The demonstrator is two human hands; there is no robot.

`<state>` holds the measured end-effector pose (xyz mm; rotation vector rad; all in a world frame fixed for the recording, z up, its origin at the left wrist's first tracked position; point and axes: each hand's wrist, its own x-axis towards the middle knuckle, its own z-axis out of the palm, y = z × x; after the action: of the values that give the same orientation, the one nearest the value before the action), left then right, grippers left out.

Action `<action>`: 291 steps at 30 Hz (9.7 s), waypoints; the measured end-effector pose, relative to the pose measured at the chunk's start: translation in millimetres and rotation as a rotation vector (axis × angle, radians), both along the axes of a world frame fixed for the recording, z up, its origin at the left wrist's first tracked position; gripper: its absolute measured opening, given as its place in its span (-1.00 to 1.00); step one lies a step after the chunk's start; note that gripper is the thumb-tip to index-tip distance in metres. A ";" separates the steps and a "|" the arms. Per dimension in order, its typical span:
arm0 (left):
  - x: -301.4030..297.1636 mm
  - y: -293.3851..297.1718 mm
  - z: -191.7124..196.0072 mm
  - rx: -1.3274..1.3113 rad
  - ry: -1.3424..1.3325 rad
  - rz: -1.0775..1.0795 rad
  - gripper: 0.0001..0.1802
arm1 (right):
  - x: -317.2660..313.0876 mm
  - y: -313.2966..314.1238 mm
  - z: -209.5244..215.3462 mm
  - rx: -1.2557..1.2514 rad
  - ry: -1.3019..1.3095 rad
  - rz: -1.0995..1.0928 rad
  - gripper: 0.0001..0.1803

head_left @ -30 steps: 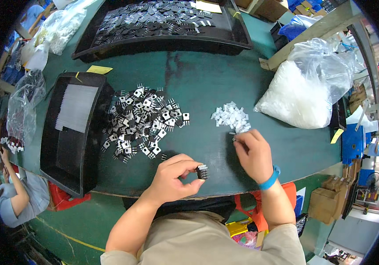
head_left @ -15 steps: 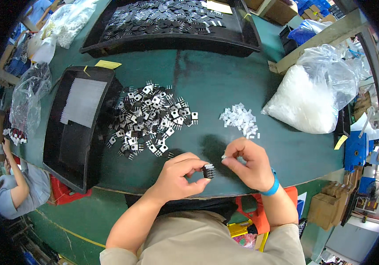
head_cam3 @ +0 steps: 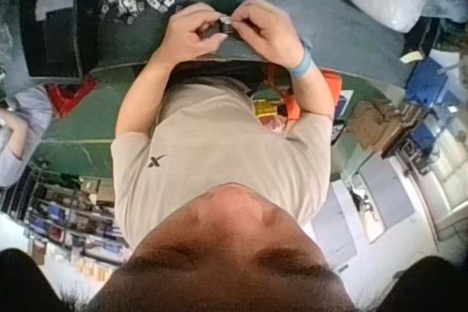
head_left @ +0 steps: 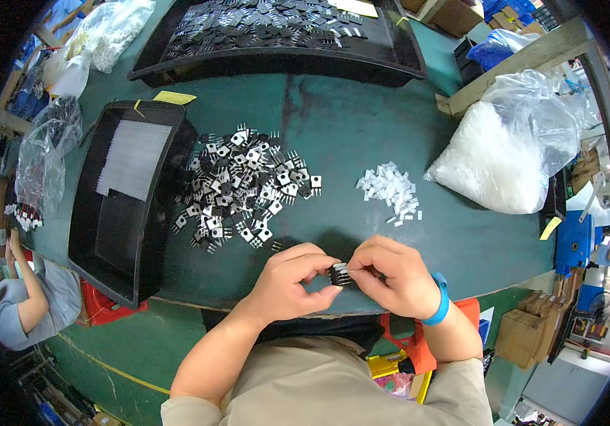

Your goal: The person assembles small electronic components by hand at a workbench. They pick up black rectangular parts and white plastic pieces, fit them together, and place the finished units into a black tray. The process is repeated continuously throughout the clip.

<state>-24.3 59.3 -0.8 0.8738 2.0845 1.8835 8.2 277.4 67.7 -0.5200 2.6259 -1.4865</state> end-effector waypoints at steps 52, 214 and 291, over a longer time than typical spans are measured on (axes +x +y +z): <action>5.8 8.7 -4.6 -0.058 0.202 0.121 -0.57 | 0.8 8.3 -0.6 0.100 0.072 -0.123 -0.79; 1.8 1.9 -1.9 0.002 0.048 0.098 -0.60 | 30.1 -13.3 -29.2 0.012 0.406 -0.178 -0.68; -103.0 -234.1 32.2 -0.718 -0.319 1.111 -0.75 | -25.1 -68.6 -58.3 -0.353 -0.160 0.556 -0.74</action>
<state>-127.2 -174.8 31.5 -0.8410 2.9050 1.1539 -16.9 208.8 9.4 -1.0089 1.8781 -1.6940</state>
